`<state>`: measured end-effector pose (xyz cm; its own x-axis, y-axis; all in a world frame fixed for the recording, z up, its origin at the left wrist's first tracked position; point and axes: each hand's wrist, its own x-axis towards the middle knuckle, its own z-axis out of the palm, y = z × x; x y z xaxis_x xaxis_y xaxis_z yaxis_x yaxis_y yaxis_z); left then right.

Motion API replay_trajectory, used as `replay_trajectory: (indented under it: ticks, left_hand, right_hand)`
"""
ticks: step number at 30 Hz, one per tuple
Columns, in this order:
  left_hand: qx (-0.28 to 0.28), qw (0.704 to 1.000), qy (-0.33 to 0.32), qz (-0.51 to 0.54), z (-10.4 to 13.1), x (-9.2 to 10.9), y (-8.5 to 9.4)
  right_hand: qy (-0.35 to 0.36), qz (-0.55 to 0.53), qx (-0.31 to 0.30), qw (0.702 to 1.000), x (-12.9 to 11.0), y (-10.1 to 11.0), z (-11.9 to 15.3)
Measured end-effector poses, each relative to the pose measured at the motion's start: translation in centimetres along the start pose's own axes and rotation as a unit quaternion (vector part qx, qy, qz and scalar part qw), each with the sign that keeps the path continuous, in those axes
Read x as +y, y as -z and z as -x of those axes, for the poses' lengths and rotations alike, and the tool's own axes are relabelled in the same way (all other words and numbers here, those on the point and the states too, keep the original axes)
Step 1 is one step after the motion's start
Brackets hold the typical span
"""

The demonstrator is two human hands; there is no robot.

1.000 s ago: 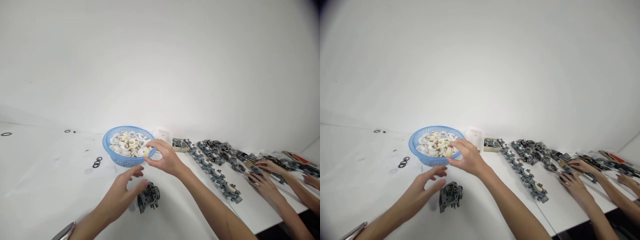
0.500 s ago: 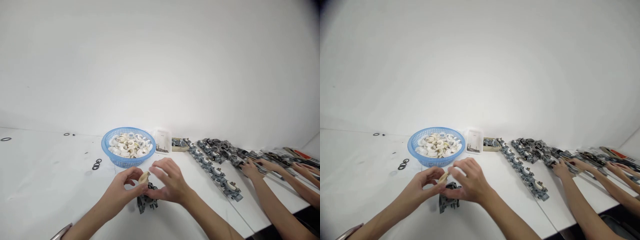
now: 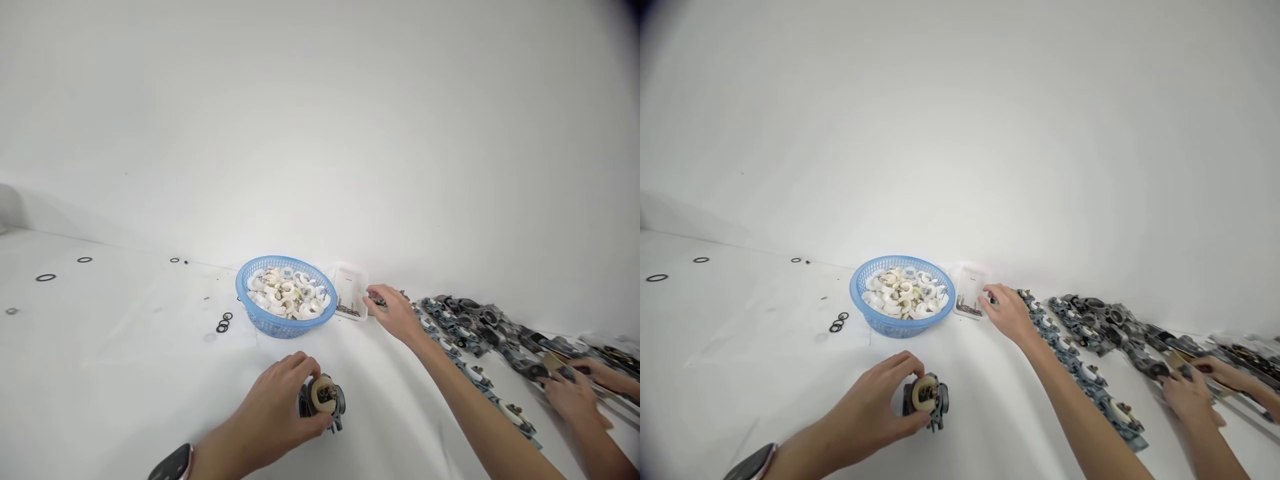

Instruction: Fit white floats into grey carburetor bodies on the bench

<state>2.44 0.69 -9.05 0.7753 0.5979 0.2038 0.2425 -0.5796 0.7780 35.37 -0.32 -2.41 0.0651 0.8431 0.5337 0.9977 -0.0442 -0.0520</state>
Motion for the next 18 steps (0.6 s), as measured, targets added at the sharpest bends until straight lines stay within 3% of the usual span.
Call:
replay_trajectory:
  ticks: [7,18]
  left_hand:
    - [0.002,0.999,0.035,0.011,-0.4,-0.1,-0.5]
    - [-0.024,0.998,0.059,-0.015,-0.7,0.4,-0.4]
  right_hand:
    - [-0.023,0.063,-0.222,0.973,1.9,-4.7,-3.2]
    - [-0.038,0.094,-0.347,0.932,2.7,-9.1,-6.3]
